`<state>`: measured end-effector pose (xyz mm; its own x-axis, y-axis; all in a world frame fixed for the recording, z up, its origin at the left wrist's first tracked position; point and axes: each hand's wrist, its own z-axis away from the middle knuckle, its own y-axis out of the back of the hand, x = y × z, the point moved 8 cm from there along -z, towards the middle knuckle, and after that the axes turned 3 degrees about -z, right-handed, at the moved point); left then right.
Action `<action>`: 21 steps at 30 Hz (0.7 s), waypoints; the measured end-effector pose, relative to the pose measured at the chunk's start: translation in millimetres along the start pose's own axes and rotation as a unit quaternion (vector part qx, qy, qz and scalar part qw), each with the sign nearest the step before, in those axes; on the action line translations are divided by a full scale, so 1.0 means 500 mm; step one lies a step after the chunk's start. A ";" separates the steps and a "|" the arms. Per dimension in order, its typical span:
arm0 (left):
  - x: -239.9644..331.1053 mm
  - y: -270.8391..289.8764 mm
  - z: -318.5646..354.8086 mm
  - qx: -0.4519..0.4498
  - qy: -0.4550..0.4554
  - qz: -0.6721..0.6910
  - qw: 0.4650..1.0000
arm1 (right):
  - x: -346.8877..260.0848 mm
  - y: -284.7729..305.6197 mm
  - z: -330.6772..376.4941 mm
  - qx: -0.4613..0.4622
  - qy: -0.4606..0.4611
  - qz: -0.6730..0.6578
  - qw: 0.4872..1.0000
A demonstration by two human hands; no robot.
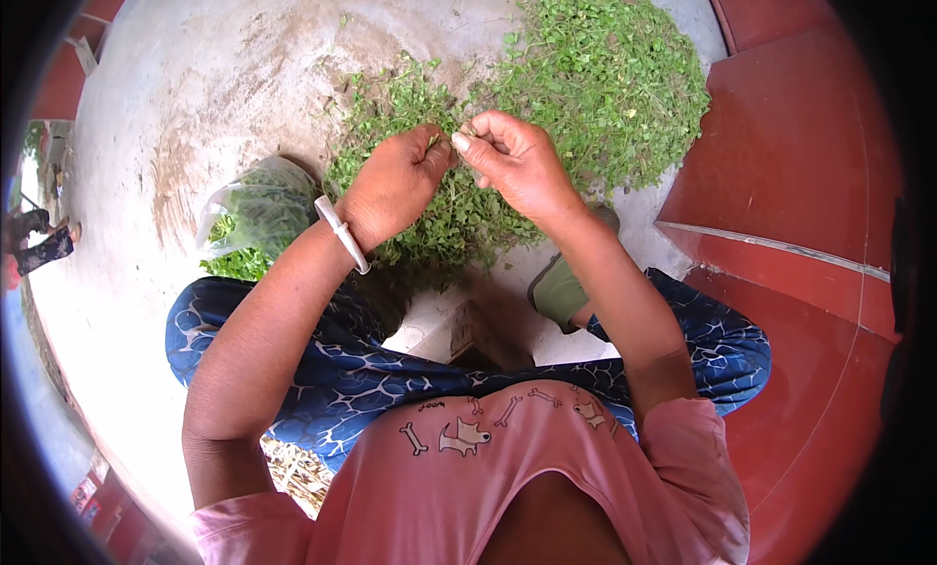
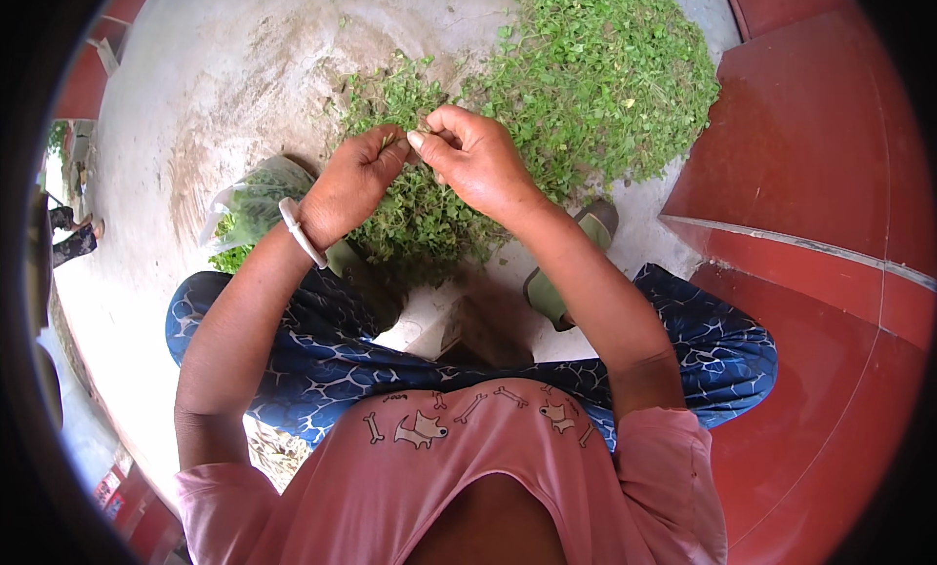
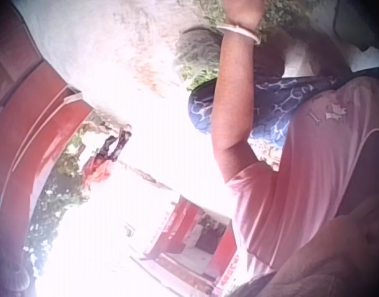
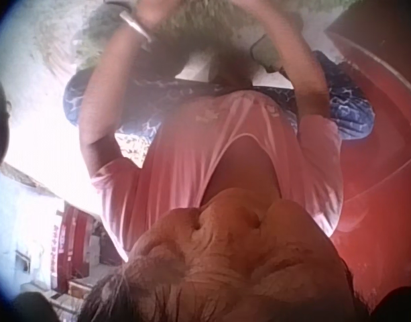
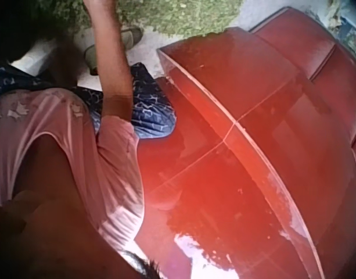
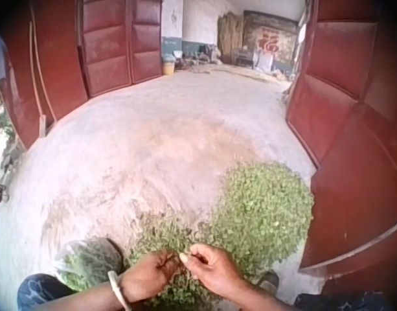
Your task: The person sits on the floor and repeatedly picks up leafy green stems, removes the leaves by hand, and places the leaves into a growing pile while discarding the stems. The person continues this process for the duration of the clip.
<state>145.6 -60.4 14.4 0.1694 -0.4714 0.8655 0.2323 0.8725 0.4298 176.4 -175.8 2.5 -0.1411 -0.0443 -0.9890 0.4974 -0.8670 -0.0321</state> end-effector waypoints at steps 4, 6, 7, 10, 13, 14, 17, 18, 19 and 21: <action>-0.020 0.057 -0.003 0.107 0.035 -0.019 0.993 | -0.022 -0.021 0.018 -0.029 0.006 -0.118 0.993; -0.030 0.076 -0.006 0.126 0.041 0.060 0.989 | 0.000 -0.030 0.025 -0.043 -0.030 -0.136 0.989; -0.031 0.082 -0.007 0.135 0.043 0.100 0.985 | 0.061 -0.040 0.028 -0.123 -0.077 -0.070 0.987; 0.004 0.079 -0.003 0.095 0.067 0.167 0.979 | 0.172 -0.040 0.067 -0.207 0.003 0.422 0.883; 0.005 0.082 0.002 0.104 0.069 0.182 0.975 | 0.272 -0.017 0.079 -0.128 -0.090 0.432 0.888; -0.001 0.082 0.003 0.108 0.073 0.180 0.975 | 0.300 -0.015 0.075 -0.091 -0.136 0.390 0.906; 0.006 0.077 0.006 0.107 0.071 0.164 0.978 | 0.394 -0.012 0.071 0.012 -0.191 0.334 0.923; 0.007 0.078 0.007 0.107 0.071 0.164 0.978 | 0.404 -0.016 0.067 0.043 -0.202 0.336 0.919; 0.009 0.079 0.006 0.107 0.072 0.163 0.978 | 0.412 -0.017 0.064 0.074 -0.212 0.339 0.914; 0.011 0.076 0.004 0.103 0.062 0.168 0.978 | 0.418 -0.015 0.049 0.118 -0.243 0.345 0.899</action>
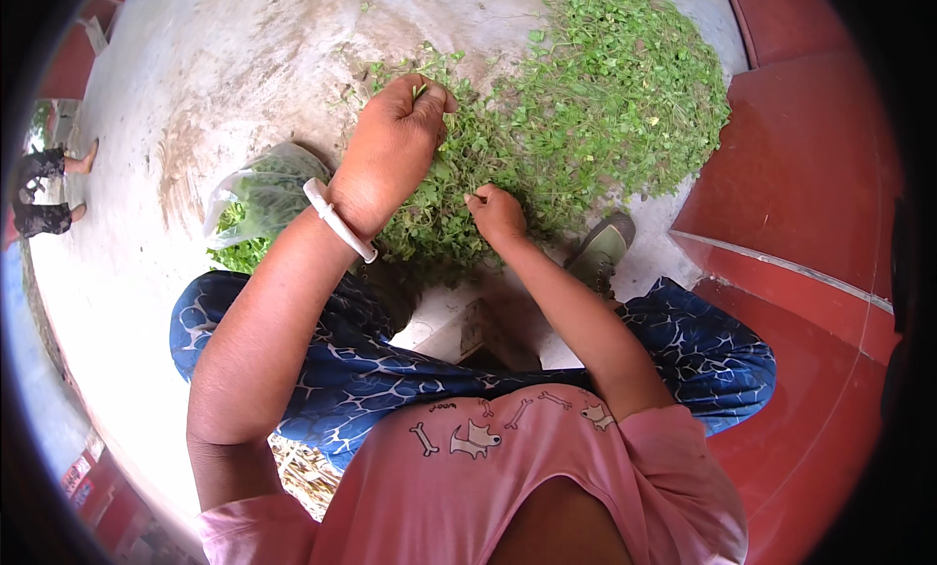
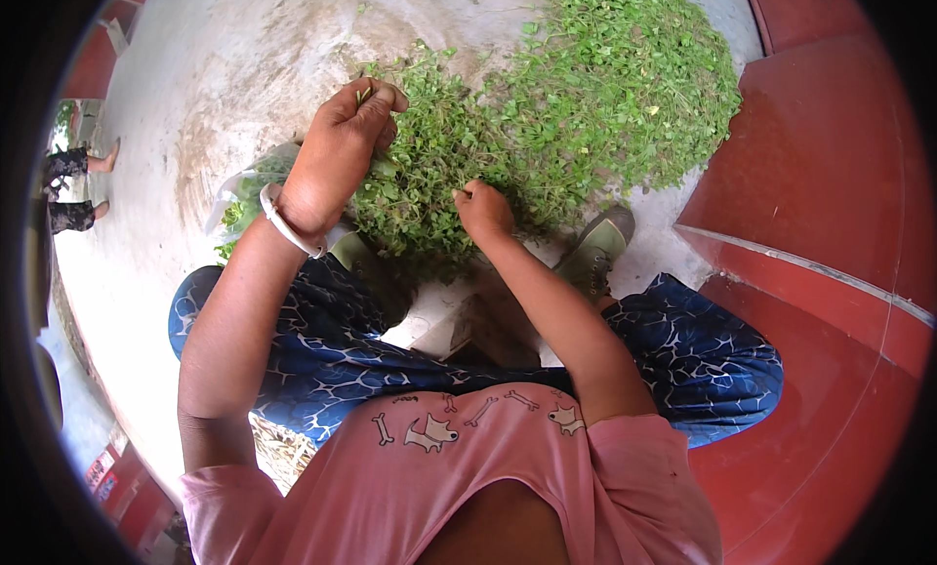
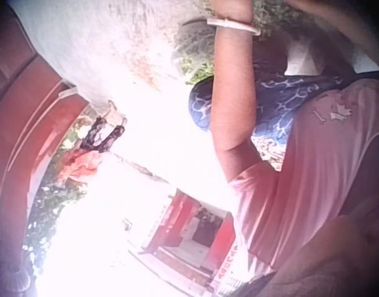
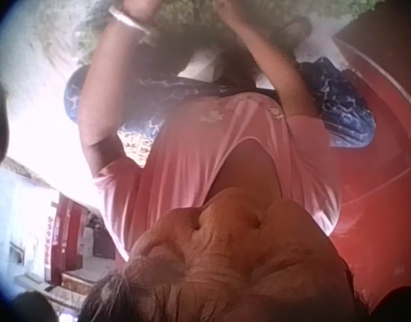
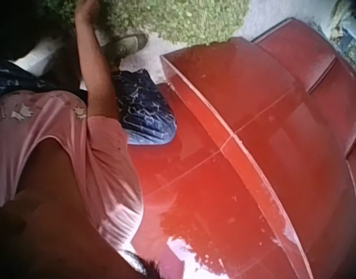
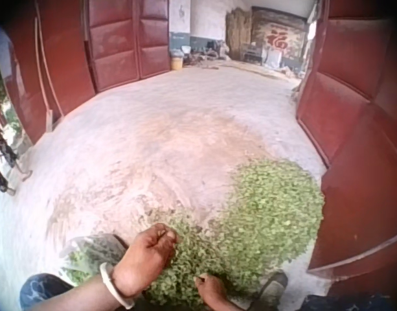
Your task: The person sits on the floor and repeatedly picks up leafy green stems, removes the leaves by hand, and places the leaves into a growing pile while discarding the stems. The person continues this process for the duration of the clip.
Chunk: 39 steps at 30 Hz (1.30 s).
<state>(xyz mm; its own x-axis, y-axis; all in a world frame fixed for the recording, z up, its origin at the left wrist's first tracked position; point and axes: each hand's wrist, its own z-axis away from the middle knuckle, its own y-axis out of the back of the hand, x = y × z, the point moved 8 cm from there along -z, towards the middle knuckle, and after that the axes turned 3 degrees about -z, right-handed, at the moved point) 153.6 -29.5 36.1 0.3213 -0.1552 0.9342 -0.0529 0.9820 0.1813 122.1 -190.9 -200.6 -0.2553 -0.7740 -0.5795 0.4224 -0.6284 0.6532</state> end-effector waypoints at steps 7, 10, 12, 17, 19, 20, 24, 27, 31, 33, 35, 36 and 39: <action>-0.001 -0.001 0.003 -0.011 -0.008 -0.024 1.000 | 0.024 -0.011 -0.008 0.069 -0.012 0.053 0.996; 0.002 0.001 0.002 -0.002 -0.036 -0.044 0.998 | 0.037 -0.012 -0.003 0.081 -0.029 0.066 0.994; 0.002 0.000 0.005 -0.003 -0.040 -0.056 0.998 | 0.025 -0.009 -0.003 0.083 -0.035 0.061 0.994; 0.003 -0.005 0.003 -0.003 -0.048 -0.063 0.997 | 0.051 -0.027 -0.036 0.070 -0.015 -0.018 0.997; 0.001 -0.008 0.001 0.001 -0.030 -0.064 0.998 | 0.077 -0.029 -0.060 0.053 -0.004 -0.091 0.994; 0.001 -0.006 -0.002 0.014 -0.030 -0.072 0.997 | 0.093 -0.026 -0.073 0.038 -0.003 -0.144 0.989; -0.009 0.025 0.001 0.060 -0.032 -0.107 0.992 | -0.012 0.074 -0.027 -0.120 -0.007 -0.293 0.949; -0.014 0.018 -0.003 0.056 -0.061 -0.108 0.991 | -0.047 0.146 -0.017 -0.197 -0.001 -0.235 0.952; -0.011 0.000 -0.004 0.016 -0.027 -0.100 0.995 | -0.086 0.209 0.012 -0.288 0.022 -0.355 0.889; -0.011 -0.001 -0.003 0.015 -0.030 -0.098 0.995 | -0.093 0.224 0.022 -0.306 0.020 -0.391 0.868; -0.009 -0.004 -0.003 0.013 -0.035 -0.097 0.995 | -0.089 0.223 0.029 -0.320 0.018 -0.403 0.857; -0.006 -0.006 -0.002 0.010 -0.039 -0.096 0.995 | -0.083 0.214 0.032 -0.325 0.016 -0.398 0.858; -0.009 -0.010 -0.004 -0.003 -0.051 -0.105 0.993 | -0.078 0.174 0.060 -0.359 0.011 -0.394 0.846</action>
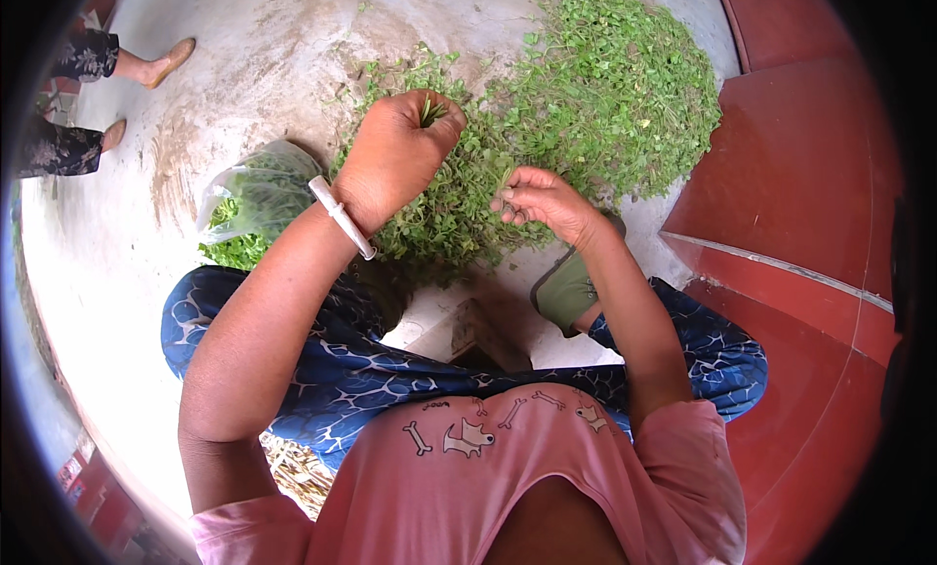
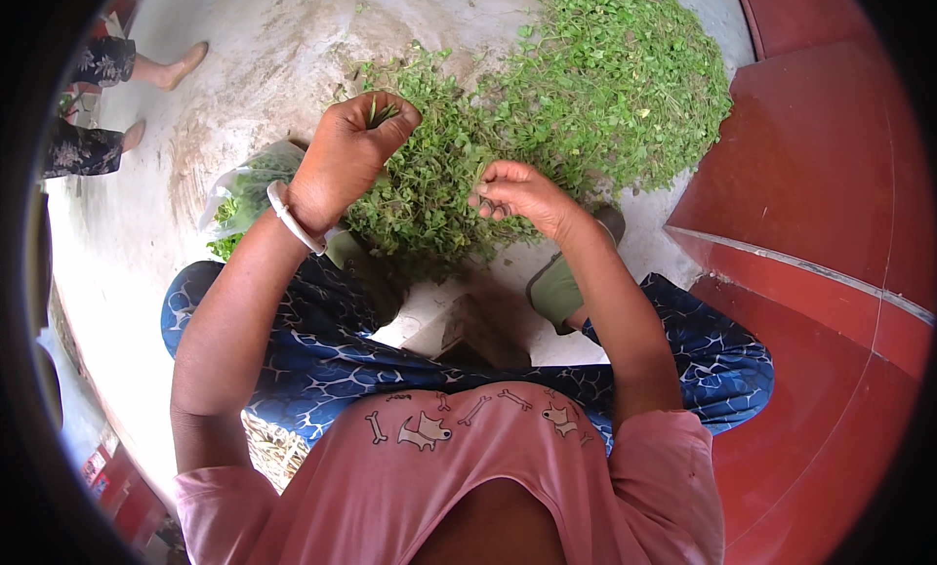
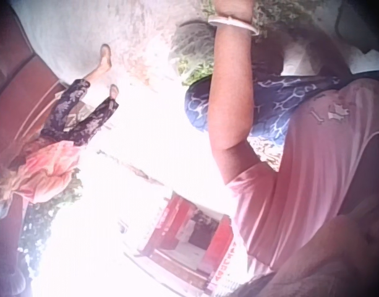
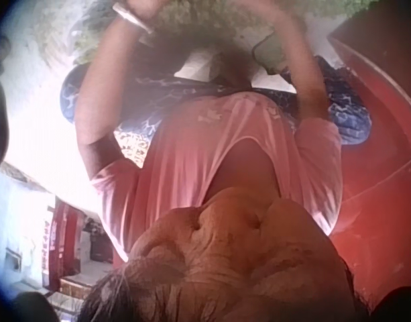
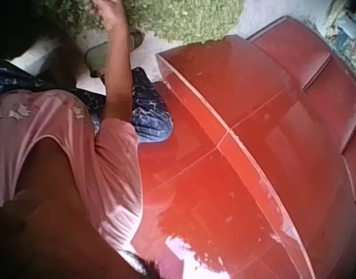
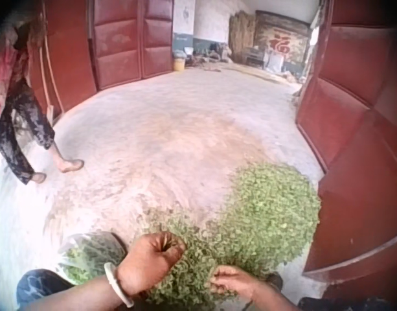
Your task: The person sits on the floor and repeatedly picks up leafy green stems, removes the leaves by hand, and places the leaves into a growing pile while discarding the stems. The person continues this process for the duration of the clip.
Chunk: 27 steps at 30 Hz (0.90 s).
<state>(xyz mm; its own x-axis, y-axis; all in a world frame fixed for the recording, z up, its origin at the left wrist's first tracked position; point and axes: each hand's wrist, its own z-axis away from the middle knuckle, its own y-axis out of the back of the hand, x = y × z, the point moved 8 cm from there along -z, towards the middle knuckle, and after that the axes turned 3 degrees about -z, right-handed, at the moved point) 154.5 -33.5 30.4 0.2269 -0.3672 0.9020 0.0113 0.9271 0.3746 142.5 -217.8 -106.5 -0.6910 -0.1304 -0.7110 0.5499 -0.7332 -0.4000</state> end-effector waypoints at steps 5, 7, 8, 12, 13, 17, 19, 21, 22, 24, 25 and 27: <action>-0.042 -0.024 0.002 -0.069 0.063 -0.009 0.996 | -0.011 -0.058 0.019 -0.066 0.007 -0.087 0.994; -0.060 -0.032 0.014 -0.107 0.125 -0.022 0.986 | -0.033 -0.079 0.027 -0.106 0.019 -0.106 0.989; -0.064 -0.040 0.020 -0.130 0.138 0.004 0.982 | -0.044 -0.086 0.031 -0.119 0.024 -0.110 0.987; -0.073 -0.071 0.042 -0.186 0.176 0.067 0.964 | -0.066 -0.101 0.042 -0.127 0.036 -0.117 0.984; -0.077 -0.075 0.041 -0.195 0.171 0.058 0.964 | -0.067 -0.100 0.040 -0.117 0.037 -0.118 0.985; -0.087 -0.087 0.037 -0.230 0.112 0.007 0.967 | -0.051 -0.080 0.037 -0.092 0.041 -0.151 0.983; -0.078 -0.091 0.037 -0.235 0.054 -0.054 0.969 | -0.047 -0.080 0.034 -0.099 0.041 -0.157 0.982; -0.076 -0.093 0.041 -0.217 0.039 -0.020 0.975 | -0.042 -0.083 0.031 -0.103 0.039 -0.165 0.980; -0.076 -0.090 0.043 -0.213 0.042 -0.033 0.976 | -0.038 -0.090 0.027 -0.106 0.037 -0.170 0.979; -0.064 -0.089 0.043 -0.213 0.053 -0.039 0.975 | -0.032 -0.100 0.025 -0.106 0.032 -0.186 0.976; -0.060 -0.090 0.043 -0.209 0.055 -0.035 0.976 | -0.024 -0.103 0.020 -0.128 0.034 -0.181 0.975; -0.068 -0.089 0.045 -0.221 0.060 -0.041 0.973 | -0.019 -0.120 0.020 -0.137 0.030 -0.192 0.971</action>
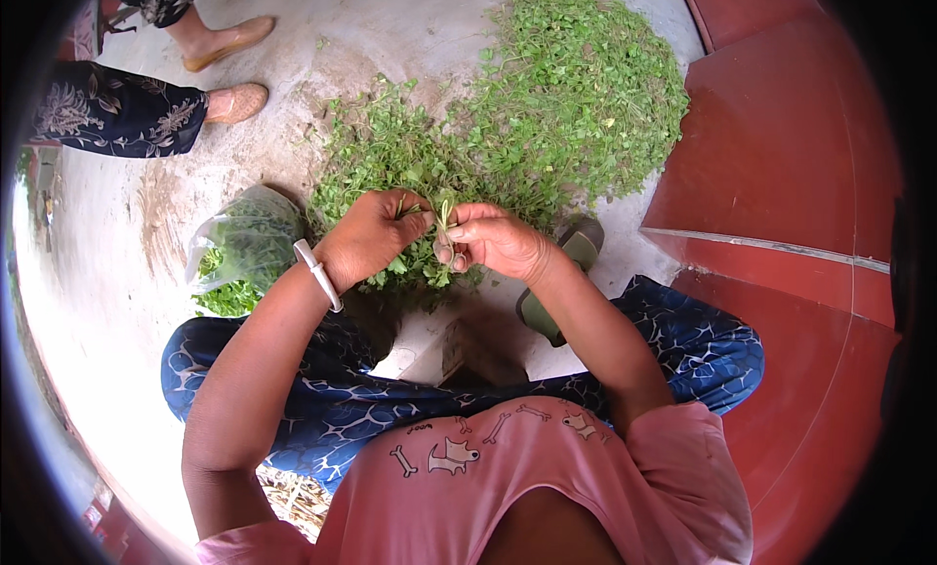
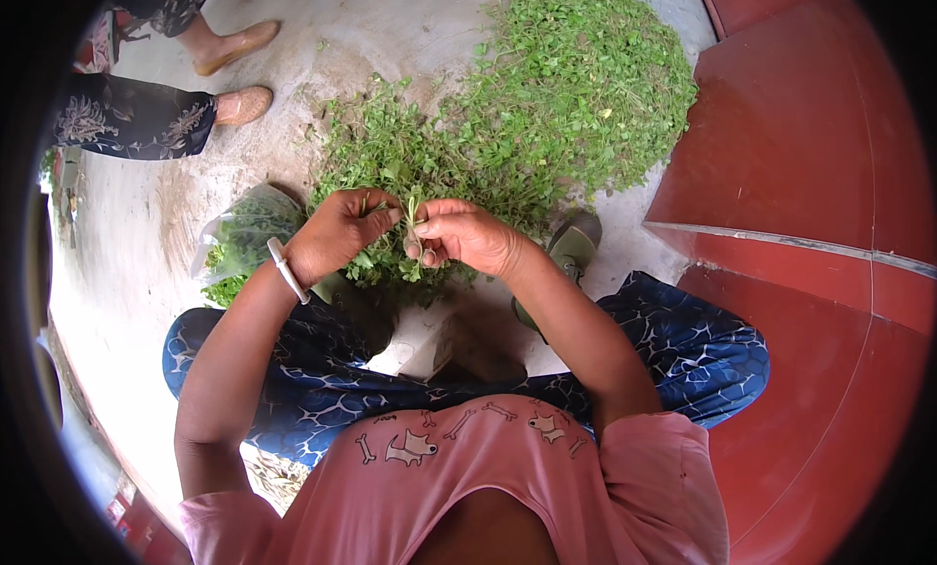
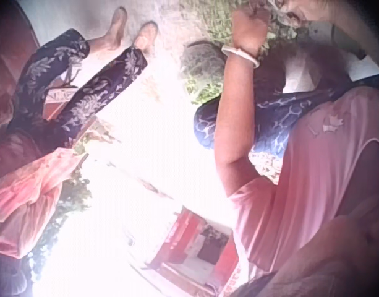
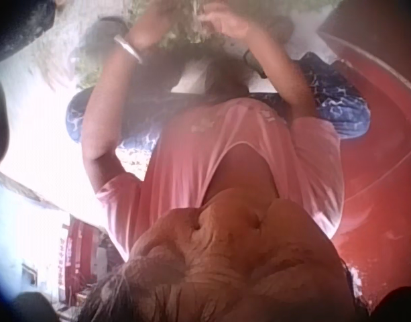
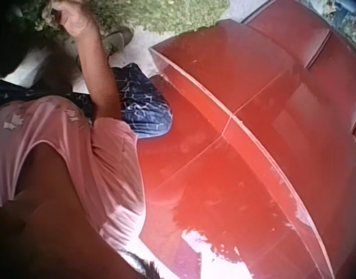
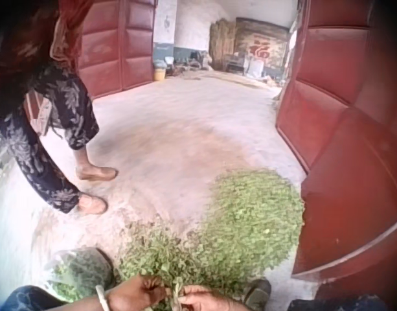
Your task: The person sits on the floor and repeatedly picks up leafy green stems, removes the leaves by hand, and places the leaves into a growing pile while discarding the stems. The person continues this process for the duration of the clip.
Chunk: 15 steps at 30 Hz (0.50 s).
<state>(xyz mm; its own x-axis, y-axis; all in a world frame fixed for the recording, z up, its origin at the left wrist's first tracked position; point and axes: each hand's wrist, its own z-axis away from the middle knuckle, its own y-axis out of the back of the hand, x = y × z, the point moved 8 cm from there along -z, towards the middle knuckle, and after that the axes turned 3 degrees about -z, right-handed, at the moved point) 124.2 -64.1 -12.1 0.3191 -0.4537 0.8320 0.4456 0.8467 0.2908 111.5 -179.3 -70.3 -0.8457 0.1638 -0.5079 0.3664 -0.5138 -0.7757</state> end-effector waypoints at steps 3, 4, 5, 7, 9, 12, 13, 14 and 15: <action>-0.001 0.007 0.001 0.018 0.014 -0.007 1.000 | 0.021 0.005 -0.002 0.015 -0.020 -0.008 1.000; 0.001 0.013 0.000 0.031 0.021 -0.010 0.999 | 0.023 0.006 0.000 0.005 -0.030 -0.001 1.000; -0.004 0.031 0.001 0.069 0.015 -0.003 0.997 | 0.024 0.004 -0.003 0.001 -0.028 0.000 1.000; -0.003 0.049 -0.004 0.083 0.017 0.020 0.996 | 0.020 0.004 0.002 -0.006 -0.023 0.002 1.000; 0.006 0.047 -0.011 0.079 -0.007 0.039 0.996 | 0.016 0.004 0.005 -0.013 -0.020 0.003 1.000; 0.004 0.015 -0.006 0.014 0.010 0.030 0.999 | 0.008 -0.002 0.005 -0.019 -0.008 0.007 1.000; -0.002 0.012 -0.005 0.006 0.015 0.036 0.999 | 0.005 -0.002 0.004 -0.020 -0.001 0.009 1.000; -0.006 0.007 -0.004 -0.002 0.019 0.043 0.999 | 0.002 -0.003 0.005 -0.023 0.002 0.006 1.000; -0.008 0.003 -0.004 -0.010 0.023 0.050 0.998 | -0.001 -0.004 0.004 -0.026 0.006 0.003 1.000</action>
<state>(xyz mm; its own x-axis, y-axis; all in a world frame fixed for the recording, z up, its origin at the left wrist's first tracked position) 125.3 -61.5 -15.7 0.4003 -0.3792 0.8343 0.4261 0.8830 0.1969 110.5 -180.2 -67.8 -0.8387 0.1712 -0.5170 0.3912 -0.4709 -0.7907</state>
